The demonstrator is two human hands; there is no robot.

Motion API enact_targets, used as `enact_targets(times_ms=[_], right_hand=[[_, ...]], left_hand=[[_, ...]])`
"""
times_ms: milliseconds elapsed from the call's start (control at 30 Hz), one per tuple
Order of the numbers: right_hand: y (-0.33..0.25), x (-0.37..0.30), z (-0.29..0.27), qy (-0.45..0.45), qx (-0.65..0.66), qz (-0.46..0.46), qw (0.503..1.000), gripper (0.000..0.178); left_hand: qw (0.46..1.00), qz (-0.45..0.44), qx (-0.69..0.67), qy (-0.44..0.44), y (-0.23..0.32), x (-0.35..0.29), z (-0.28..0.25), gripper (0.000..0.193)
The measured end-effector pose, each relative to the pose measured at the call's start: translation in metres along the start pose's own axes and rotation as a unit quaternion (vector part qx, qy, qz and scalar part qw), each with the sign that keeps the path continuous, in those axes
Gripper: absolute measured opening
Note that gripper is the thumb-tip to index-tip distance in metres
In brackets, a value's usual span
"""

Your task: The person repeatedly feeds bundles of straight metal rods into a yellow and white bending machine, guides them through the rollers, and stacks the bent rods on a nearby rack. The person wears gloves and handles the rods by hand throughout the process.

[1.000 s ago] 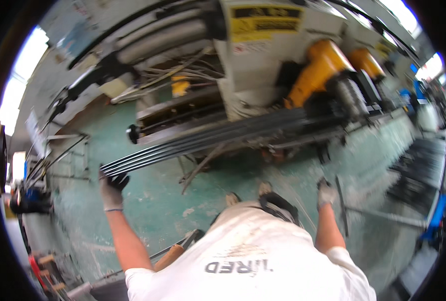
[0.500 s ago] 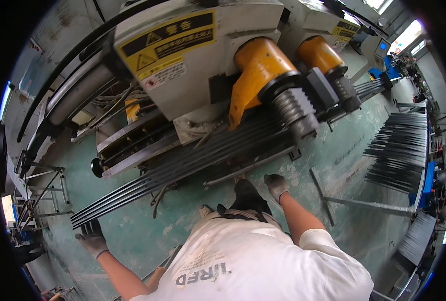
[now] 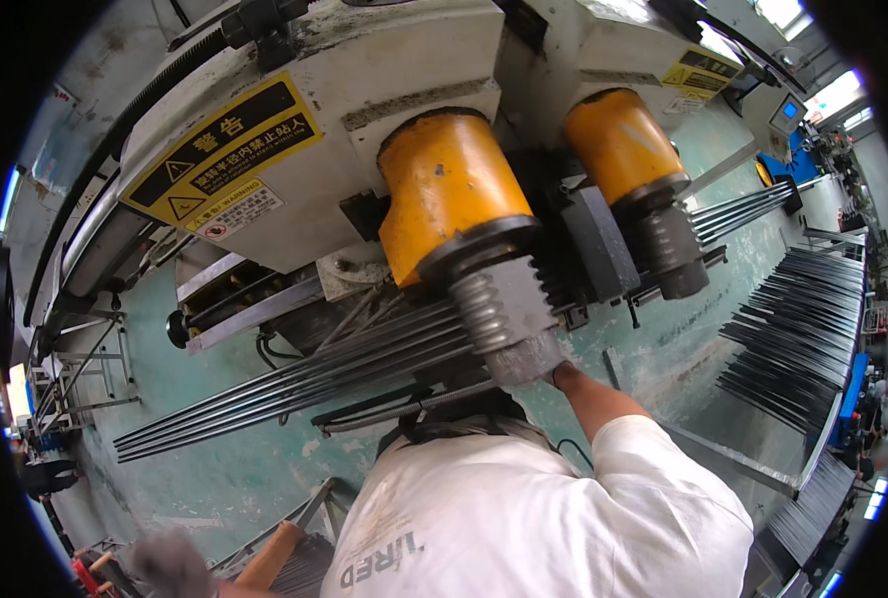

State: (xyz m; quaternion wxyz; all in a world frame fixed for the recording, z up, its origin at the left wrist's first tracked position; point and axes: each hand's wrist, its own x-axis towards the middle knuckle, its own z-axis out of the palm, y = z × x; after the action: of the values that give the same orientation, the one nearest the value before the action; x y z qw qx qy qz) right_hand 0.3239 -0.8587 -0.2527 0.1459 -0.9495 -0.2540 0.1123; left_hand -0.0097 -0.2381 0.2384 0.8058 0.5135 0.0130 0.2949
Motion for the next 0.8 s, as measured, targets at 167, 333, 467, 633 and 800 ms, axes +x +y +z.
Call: enact_targets(times_ms=[167,333,467,633,800], right_hand=[[-0.057,-0.003,-0.007,-0.150,0.179,0.229,0.945,0.056],[-0.101,-0.063,-0.035,-0.176,0.221,0.337,0.898,0.059],[-0.114,-0.118,-0.048,-0.194,0.193,0.360,0.892,0.056],[-0.075,-0.187,-0.015,-0.211,0.161,0.403,0.876,0.058],[-0.037,-0.192,-0.012,-0.242,0.132,0.406,0.871,0.060]], left_hand=[[0.884,0.145,-0.057,-0.441,0.022,0.051,0.166,0.025],[0.821,0.104,-0.116,-0.550,-0.003,0.033,0.202,0.025],[0.789,0.080,-0.163,-0.587,-0.020,0.016,0.215,0.024],[0.763,0.065,-0.185,-0.616,-0.033,-0.004,0.233,0.023],[0.746,0.062,-0.180,-0.638,-0.040,-0.010,0.261,0.023]])
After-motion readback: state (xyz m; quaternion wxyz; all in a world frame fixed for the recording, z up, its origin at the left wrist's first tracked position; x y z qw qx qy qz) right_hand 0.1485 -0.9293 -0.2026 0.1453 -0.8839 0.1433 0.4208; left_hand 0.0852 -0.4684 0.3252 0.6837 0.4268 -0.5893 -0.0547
